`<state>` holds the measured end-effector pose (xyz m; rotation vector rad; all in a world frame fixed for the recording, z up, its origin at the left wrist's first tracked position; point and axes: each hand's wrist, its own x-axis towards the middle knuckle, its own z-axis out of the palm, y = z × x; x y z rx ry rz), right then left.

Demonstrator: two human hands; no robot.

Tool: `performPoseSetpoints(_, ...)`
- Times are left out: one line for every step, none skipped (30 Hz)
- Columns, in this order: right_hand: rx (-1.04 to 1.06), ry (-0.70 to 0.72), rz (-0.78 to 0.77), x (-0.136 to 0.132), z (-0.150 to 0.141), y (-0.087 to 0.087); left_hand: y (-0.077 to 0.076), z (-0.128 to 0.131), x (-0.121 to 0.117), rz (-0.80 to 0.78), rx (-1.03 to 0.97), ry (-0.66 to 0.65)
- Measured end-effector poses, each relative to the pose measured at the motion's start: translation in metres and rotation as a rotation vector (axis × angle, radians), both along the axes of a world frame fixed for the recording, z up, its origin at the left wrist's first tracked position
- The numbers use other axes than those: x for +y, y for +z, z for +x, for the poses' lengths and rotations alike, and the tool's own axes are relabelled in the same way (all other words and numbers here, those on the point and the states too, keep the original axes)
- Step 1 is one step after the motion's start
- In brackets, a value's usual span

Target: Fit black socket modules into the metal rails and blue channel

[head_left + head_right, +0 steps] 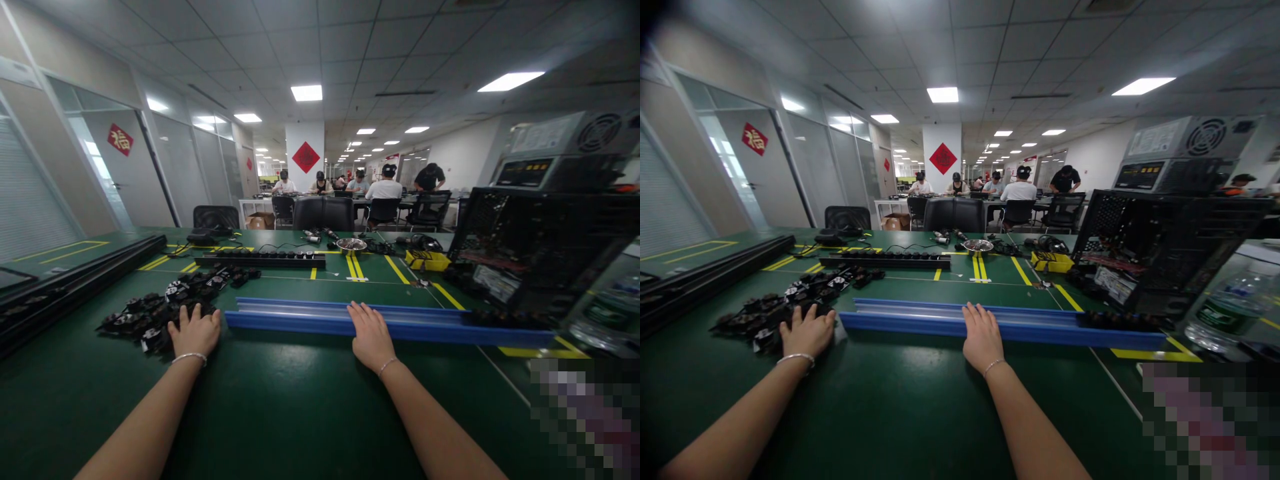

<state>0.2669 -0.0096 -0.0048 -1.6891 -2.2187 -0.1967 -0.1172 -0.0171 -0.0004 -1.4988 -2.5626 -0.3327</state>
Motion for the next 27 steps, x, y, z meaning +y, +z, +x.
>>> performPoseSetpoints(0.0, 0.001, -0.002, 0.0, 0.0, 0.0, 0.002, 0.005, 0.0, 0.04, 0.025, -0.006)
performPoseSetpoints(0.0, 0.004, -0.003, -0.001, -0.001, 0.0, 0.004, 0.011, 0.0, 0.087, 0.051, -0.018)
performPoseSetpoints(0.003, 0.007, -0.002, -0.001, -0.001, 0.0, 0.005, 0.019, 0.0, 0.134, 0.073, -0.043)
performPoseSetpoints(0.007, 0.011, -0.001, -0.001, -0.002, 0.0, 0.007, 0.028, 0.001, 0.178, 0.087, -0.077)
performPoseSetpoints(0.013, 0.015, 0.0, -0.001, -0.002, 0.0, 0.008, 0.04, 0.001, 0.212, 0.095, -0.127)
performPoseSetpoints(0.02, 0.023, 0.001, -0.001, -0.002, 0.0, 0.008, 0.052, 0.001, 0.239, 0.101, -0.186)
performPoseSetpoints(0.032, 0.032, 0.003, 0.0, -0.002, 0.001, 0.008, 0.065, 0.001, 0.258, 0.11, -0.256)
performPoseSetpoints(0.048, 0.039, 0.008, 0.001, 0.001, 0.002, 0.007, 0.079, 0.001, 0.264, 0.11, -0.337)
performPoseSetpoints(0.07, 0.042, 0.02, 0.002, 0.005, 0.004, 0.005, 0.092, 0.0, 0.266, 0.102, -0.413)
performPoseSetpoints(0.1, 0.03, 0.045, 0.004, 0.012, 0.007, 0.003, 0.104, -0.001, 0.267, 0.088, -0.471)
performPoseSetpoints(0.136, -0.002, 0.081, 0.006, 0.021, 0.01, 0.001, 0.114, -0.002, 0.268, 0.073, -0.511)
performPoseSetpoints(0.175, -0.057, 0.132, 0.007, 0.033, 0.013, -0.002, 0.123, -0.004, 0.265, 0.062, -0.541)
performPoseSetpoints(0.217, -0.145, 0.204, 0.009, 0.047, 0.016, -0.004, 0.129, -0.005, 0.264, 0.058, -0.563)
performPoseSetpoints(0.258, -0.257, 0.279, 0.009, 0.062, 0.019, -0.007, 0.134, -0.007, 0.263, 0.061, -0.579)
performPoseSetpoints(0.305, -0.389, 0.356, 0.01, 0.078, 0.021, -0.009, 0.136, -0.008, 0.264, 0.069, -0.59)
performPoseSetpoints(0.352, -0.523, 0.417, 0.009, 0.095, 0.022, -0.011, 0.137, -0.01, 0.265, 0.079, -0.596)
performPoseSetpoints(0.398, -0.647, 0.465, 0.009, 0.11, 0.022, -0.014, 0.138, -0.011, 0.268, 0.091, -0.598)
performPoseSetpoints(0.436, -0.742, 0.488, 0.008, 0.124, 0.021, -0.016, 0.137, -0.013, 0.272, 0.102, -0.596)
performPoseSetpoints(0.477, -0.826, 0.499, 0.008, 0.135, 0.019, -0.018, 0.137, -0.014, 0.277, 0.11, -0.59)
performPoseSetpoints(0.51, -0.87, 0.479, 0.007, 0.144, 0.017, -0.019, 0.136, -0.015, 0.281, 0.118, -0.584)
performPoseSetpoints(0.528, -0.888, 0.448, 0.008, 0.151, 0.015, -0.021, 0.136, -0.016, 0.285, 0.124, -0.579)
performPoseSetpoints(0.536, -0.889, 0.419, 0.008, 0.156, 0.013, -0.022, 0.136, -0.017, 0.288, 0.13, -0.576)
performPoseSetpoints(0.537, -0.886, 0.397, 0.009, 0.159, 0.011, -0.023, 0.137, -0.018, 0.289, 0.133, -0.576)
performPoseSetpoints(0.536, -0.885, 0.384, 0.01, 0.161, 0.009, -0.023, 0.137, -0.019, 0.289, 0.135, -0.577)
performPoseSetpoints(0.533, -0.883, 0.377, 0.011, 0.162, 0.007, -0.023, 0.138, -0.02, 0.288, 0.136, -0.579)
performPoseSetpoints(0.524, -0.866, 0.367, 0.012, 0.163, 0.006, -0.023, 0.139, -0.02, 0.287, 0.136, -0.582)
performPoseSetpoints(0.51, -0.838, 0.353, 0.012, 0.165, 0.004, -0.023, 0.139, -0.021, 0.285, 0.136, -0.584)
